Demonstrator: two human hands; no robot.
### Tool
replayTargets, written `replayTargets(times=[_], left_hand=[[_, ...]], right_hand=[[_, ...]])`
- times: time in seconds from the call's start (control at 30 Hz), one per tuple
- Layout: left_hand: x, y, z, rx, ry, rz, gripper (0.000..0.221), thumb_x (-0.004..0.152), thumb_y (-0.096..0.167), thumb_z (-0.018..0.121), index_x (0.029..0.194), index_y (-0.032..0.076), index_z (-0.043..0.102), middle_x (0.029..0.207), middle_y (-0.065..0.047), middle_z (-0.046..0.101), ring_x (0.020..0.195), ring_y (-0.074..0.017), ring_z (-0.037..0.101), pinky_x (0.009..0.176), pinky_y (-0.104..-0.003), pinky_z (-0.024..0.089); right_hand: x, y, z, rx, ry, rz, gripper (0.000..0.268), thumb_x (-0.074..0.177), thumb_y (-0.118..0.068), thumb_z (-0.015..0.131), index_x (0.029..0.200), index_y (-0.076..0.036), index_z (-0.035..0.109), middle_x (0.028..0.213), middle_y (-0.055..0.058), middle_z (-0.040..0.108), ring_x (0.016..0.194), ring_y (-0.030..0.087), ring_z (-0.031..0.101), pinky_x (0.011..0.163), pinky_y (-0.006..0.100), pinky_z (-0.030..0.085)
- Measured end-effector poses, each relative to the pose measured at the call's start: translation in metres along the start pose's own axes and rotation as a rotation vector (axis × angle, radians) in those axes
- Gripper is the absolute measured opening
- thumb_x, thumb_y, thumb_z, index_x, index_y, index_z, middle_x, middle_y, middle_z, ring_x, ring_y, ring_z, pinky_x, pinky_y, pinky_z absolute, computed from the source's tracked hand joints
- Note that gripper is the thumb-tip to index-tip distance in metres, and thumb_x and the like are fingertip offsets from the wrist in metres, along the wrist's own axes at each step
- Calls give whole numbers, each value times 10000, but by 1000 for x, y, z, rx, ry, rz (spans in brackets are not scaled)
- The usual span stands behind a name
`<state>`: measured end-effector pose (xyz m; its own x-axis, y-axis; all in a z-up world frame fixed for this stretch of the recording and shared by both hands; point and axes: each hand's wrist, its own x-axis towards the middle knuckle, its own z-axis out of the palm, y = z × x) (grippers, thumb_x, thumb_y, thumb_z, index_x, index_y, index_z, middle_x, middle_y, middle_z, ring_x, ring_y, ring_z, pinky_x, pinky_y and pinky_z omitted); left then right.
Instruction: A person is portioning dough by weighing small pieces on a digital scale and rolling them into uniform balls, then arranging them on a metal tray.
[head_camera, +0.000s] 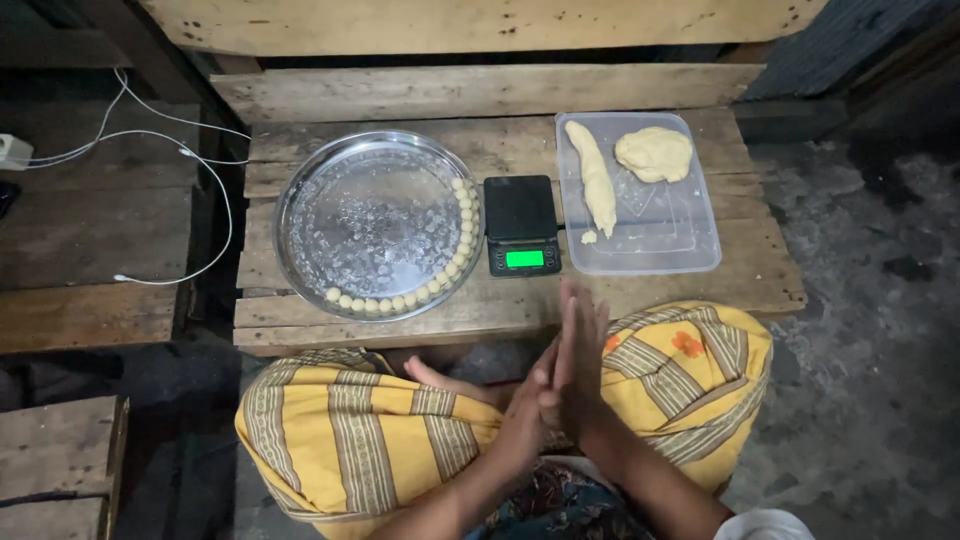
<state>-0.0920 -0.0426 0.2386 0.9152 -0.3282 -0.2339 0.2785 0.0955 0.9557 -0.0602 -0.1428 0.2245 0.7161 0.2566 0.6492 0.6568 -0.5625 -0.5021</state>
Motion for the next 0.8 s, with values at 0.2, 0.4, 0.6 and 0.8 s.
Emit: replayTargets(times=[0.2, 0.4, 0.6, 0.8], left_hand=[[-15, 40, 0, -267, -54, -96, 718, 1001, 540, 197, 1586, 132, 278, 1671, -55, 325, 1534, -221, 315, 1200, -412, 278], [4, -5, 24, -319, -8, -22, 770, 971, 609, 138, 1597, 184, 281, 1707, -76, 241, 1539, -337, 278, 1171, -602, 285], [-5, -5, 6, -230, 43, -183, 619, 1024, 395, 244, 1509, 80, 465, 1534, -95, 551, 1396, -208, 521, 1146, -369, 382], [-9, 3, 1, -489, 147, -127, 612, 1022, 379, 300, 1551, 89, 406, 1611, -98, 466, 1469, -243, 441, 1202, -408, 315]], right_hand=[[8, -21, 5, 231, 52, -256, 886, 1043, -775, 8, 1674, -177, 180, 1746, 104, 157, 1656, 254, 69, 1336, 583, -166], [20, -19, 3, 149, 165, -232, 781, 1132, -583, 44, 1661, -13, 112, 1742, 173, 143, 1656, 254, 139, 1393, 414, 61], [-10, -5, 9, 102, 128, -103, 722, 1147, -521, 22, 1672, -37, 126, 1725, 201, 229, 1649, 276, 204, 1386, 454, 91], [-31, -3, 22, 372, -33, -276, 1024, 955, -865, 199, 1701, -167, 137, 1775, 70, 43, 1664, 191, 7, 1336, 574, -139]])
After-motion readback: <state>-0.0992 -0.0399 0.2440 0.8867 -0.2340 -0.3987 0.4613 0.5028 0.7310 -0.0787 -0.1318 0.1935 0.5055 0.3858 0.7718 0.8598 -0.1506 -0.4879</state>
